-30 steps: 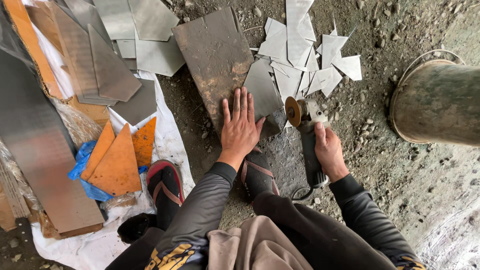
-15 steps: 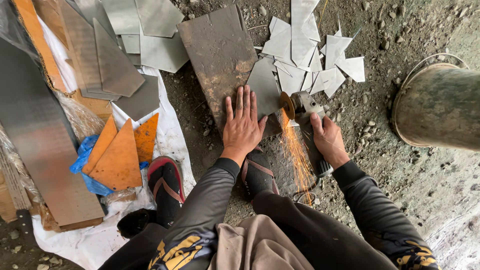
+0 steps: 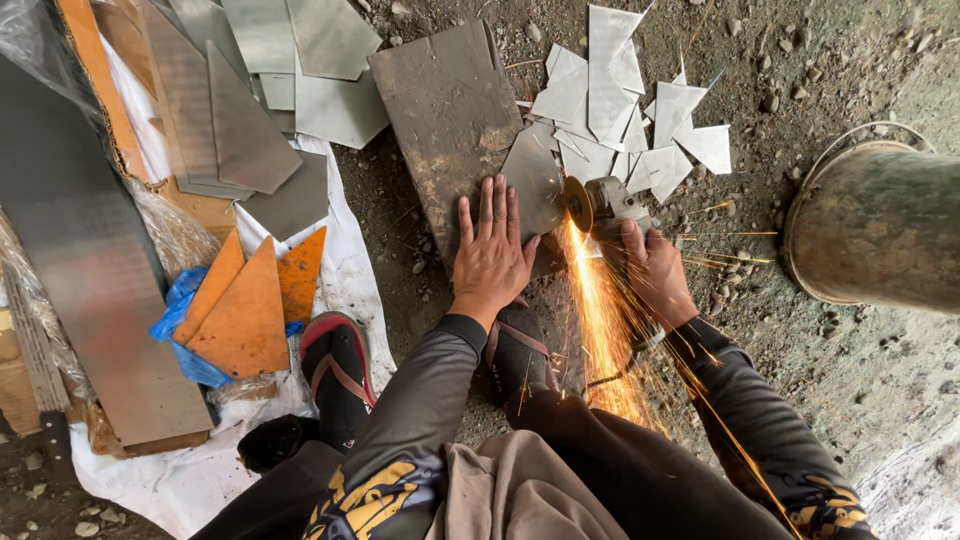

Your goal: The person uses an angle grinder to cut metal sheets into smaller pieces. They hold the metal sheet with one hand and operate the grinder with the other, producing sparks as the blade cuts through the material. The cut pieces are placed on the ground nearby.

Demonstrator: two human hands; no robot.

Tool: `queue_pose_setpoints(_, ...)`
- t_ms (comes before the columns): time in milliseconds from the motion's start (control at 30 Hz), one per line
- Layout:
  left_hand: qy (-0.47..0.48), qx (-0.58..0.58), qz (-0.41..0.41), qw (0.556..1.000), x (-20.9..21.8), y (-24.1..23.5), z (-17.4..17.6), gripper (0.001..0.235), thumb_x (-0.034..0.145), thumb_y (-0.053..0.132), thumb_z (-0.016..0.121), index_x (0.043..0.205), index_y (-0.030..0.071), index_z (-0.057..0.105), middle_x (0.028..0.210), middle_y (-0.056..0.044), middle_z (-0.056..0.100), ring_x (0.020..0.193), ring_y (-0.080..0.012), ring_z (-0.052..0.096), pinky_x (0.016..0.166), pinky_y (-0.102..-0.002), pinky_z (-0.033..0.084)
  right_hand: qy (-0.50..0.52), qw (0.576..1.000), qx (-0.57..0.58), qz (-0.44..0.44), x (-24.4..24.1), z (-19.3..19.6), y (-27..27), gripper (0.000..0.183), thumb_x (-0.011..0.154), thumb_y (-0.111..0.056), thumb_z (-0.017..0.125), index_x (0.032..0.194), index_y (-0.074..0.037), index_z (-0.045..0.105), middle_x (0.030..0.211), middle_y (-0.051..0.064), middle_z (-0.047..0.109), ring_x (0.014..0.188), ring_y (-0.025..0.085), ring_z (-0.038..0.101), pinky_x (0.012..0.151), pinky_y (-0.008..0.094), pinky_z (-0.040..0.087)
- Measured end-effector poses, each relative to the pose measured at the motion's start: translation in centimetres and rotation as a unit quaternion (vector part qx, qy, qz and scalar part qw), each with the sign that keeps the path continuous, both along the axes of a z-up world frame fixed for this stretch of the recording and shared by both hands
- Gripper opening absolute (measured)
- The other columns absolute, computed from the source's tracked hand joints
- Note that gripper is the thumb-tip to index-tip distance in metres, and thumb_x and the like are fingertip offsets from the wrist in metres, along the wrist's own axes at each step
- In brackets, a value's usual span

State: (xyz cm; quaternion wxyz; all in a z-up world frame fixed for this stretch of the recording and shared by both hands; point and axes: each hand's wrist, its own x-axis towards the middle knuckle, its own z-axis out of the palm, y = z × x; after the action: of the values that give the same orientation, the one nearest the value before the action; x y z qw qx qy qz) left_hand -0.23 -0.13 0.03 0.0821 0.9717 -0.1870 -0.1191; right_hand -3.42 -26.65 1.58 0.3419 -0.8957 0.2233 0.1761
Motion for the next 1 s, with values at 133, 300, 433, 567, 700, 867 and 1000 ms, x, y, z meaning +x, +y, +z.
queue_pose_setpoints(133,0.001,0.001,0.0,1.0,0.2,0.1,0.0,0.078,0.109,0.051,0.025,0.162,-0.005,0.016,0.171,-0.022,0.007,0.159,-0.0344,0.001,0.127,-0.057,0.0,0.026,1.0,-0.014,0.002,0.3,0.2,-0.1,0.08,0.102,-0.07,0.038,0.087,0.004,0.063,0.075,0.023,0.064,0.071,0.03,0.063,0.067,0.048,0.05)
queue_pose_setpoints(300,-0.004,-0.004,0.001,1.0,0.1,0.0,0.0,0.077,0.109,0.051,0.025,0.161,-0.005,0.018,0.171,-0.022,0.008,0.159,-0.0351,0.002,0.126,-0.058,0.001,0.033,0.999,-0.003,0.012,-0.1,-0.2,-0.5,0.079,0.103,-0.068,0.037,0.088,0.005,0.064,0.074,0.025,0.066,0.069,0.032,0.065,0.068,0.048,0.051)
queue_pose_setpoints(433,-0.007,-0.009,-0.002,1.0,0.1,0.1,0.1,0.077,0.109,0.051,0.025,0.161,-0.005,0.019,0.17,-0.023,0.009,0.159,-0.0359,0.002,0.127,-0.058,0.001,-0.008,0.999,-0.025,0.025,0.0,-0.7,-0.4,0.081,0.104,-0.068,0.038,0.089,0.007,0.063,0.078,0.027,0.065,0.074,0.032,0.066,0.071,0.047,0.051)
queue_pose_setpoints(567,-0.018,0.002,-0.007,1.0,0.1,0.1,0.1,0.076,0.109,0.05,0.025,0.161,-0.006,0.021,0.17,-0.024,0.01,0.158,-0.0366,0.004,0.127,-0.058,0.001,-0.008,1.0,-0.009,0.016,0.4,-0.7,-0.5,0.077,0.103,-0.069,0.039,0.091,0.004,0.063,0.077,0.024,0.065,0.073,0.031,0.066,0.07,0.047,0.05)
queue_pose_setpoints(700,-0.024,-0.001,-0.004,1.0,0.1,0.2,0.1,0.076,0.11,0.05,0.024,0.161,-0.006,0.021,0.17,-0.024,0.011,0.159,-0.0363,0.004,0.127,-0.059,0.002,0.019,1.0,-0.014,0.015,0.8,-0.6,-0.5,0.083,0.105,-0.069,0.038,0.08,0.007,0.057,0.072,0.026,0.06,0.07,0.031,0.059,0.069,0.048,0.049)
queue_pose_setpoints(867,-0.012,-0.002,-0.005,1.0,0.1,0.1,0.0,0.076,0.109,0.05,0.024,0.161,-0.006,0.02,0.17,-0.023,0.011,0.158,-0.036,0.005,0.127,-0.059,0.002,0.001,1.0,-0.009,0.021,0.8,0.2,0.0,0.081,0.105,-0.069,0.039,0.081,0.006,0.057,0.071,0.022,0.059,0.068,0.028,0.056,0.064,0.047,0.047)
queue_pose_setpoints(1000,-0.016,0.0,-0.007,1.0,0.0,0.2,0.0,0.076,0.11,0.05,0.024,0.161,-0.005,0.02,0.17,-0.023,0.01,0.158,-0.0364,0.004,0.127,-0.059,0.003,-0.006,0.997,0.082,0.004,1.0,0.6,0.3,0.071,0.098,-0.068,0.036,0.096,-0.004,0.066,0.076,0.013,0.068,0.066,0.023,0.064,0.063,0.041,0.051)
